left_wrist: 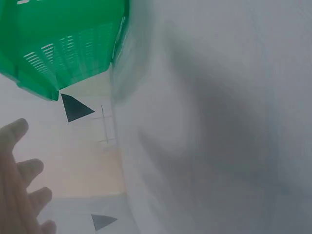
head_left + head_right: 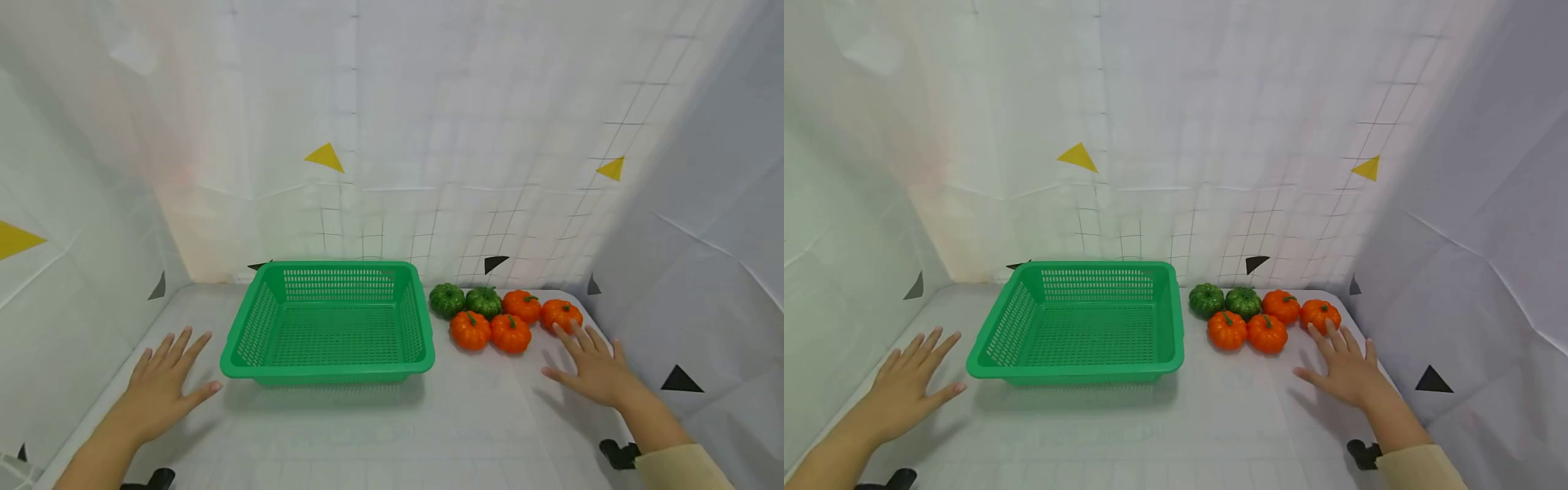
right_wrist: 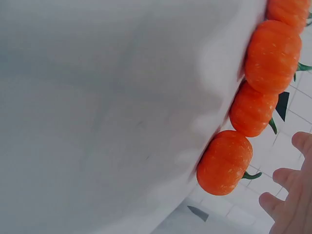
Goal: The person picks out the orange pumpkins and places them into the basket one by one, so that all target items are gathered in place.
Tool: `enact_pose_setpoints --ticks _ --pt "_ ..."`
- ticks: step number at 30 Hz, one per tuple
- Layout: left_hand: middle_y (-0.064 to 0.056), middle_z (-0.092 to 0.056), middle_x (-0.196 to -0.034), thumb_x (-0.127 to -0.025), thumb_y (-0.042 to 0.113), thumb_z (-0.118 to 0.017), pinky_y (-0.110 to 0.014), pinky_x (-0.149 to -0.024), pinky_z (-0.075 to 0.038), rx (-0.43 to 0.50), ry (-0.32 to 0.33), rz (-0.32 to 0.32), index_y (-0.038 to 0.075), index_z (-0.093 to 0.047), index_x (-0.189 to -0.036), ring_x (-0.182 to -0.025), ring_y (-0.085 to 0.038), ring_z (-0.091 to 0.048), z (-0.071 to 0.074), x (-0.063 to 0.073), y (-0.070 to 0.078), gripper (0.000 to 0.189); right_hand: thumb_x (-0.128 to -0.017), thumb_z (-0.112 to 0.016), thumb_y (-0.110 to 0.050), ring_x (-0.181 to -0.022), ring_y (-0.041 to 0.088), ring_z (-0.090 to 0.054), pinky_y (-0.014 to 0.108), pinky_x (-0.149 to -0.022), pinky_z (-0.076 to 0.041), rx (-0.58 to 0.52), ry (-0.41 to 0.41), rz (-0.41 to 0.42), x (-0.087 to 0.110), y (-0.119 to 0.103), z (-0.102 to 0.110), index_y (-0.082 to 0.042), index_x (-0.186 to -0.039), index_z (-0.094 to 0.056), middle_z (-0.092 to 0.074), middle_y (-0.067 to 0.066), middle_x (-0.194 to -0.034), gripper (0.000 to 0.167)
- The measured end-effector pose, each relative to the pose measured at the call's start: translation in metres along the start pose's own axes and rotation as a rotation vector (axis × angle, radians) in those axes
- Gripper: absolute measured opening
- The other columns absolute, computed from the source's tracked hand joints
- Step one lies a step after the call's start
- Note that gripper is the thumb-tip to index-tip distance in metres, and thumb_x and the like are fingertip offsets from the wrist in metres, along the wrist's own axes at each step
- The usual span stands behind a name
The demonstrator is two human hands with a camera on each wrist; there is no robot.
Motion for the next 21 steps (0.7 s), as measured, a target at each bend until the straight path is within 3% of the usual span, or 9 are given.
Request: enact_pose_setpoints --ticks 6,12,21 --pt "-0.025 -0.018 -0.162 -0.096 0.045 -0.064 -0.065 -0.116 0.004 0.108 0.056 -0.075 0.019 -0.018 -0.162 -0.147 -0.05 -0.011 0.002 -0.005 0.014 0.083 -0.091 -0.056 -0.066 -0.141 0.058 -0.008 0.08 -0.103 0.005 -0.073 -0.006 -0.01 -0.006 0.002 0.001 -0.008 -0.16 -0.016 -0.011 0.035 -0.159 0.099" --pt "-0.026 -0.027 -0.158 -0.095 0.037 -0.067 -0.076 -0.105 -0.017 0.19 0.119 -0.132 0.017 -0.025 -0.16 -0.141 -0.053 -0.023 0.004 -0.012 0.027 0.079 -0.093 -0.056 -0.064 -0.141 0.056 -0.01 0.081 -0.102 0.001 -0.102 0.019 0.001 -0.012 0.002 0.004 -0.004 -0.159 -0.018 -0.012 0.035 -0.159 0.097" --pt "-0.028 -0.027 -0.156 -0.096 0.028 -0.067 -0.08 -0.097 -0.023 0.377 0.114 -0.105 0.012 -0.028 -0.158 -0.14 -0.054 -0.022 0.0 -0.017 0.035 0.075 -0.092 -0.062 -0.058 -0.138 0.057 -0.015 0.082 -0.099 -0.008 -0.14 0.086 0.017 -0.015 0.004 0.007 0.0 -0.155 -0.027 -0.014 0.035 -0.158 0.092"
Point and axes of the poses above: each hand's wrist, its own x-axis away from the middle knuckle, its own z-axis out of the back of the hand, y = z × x, the point moved 5 cm from there along -x, towards the middle knuckle
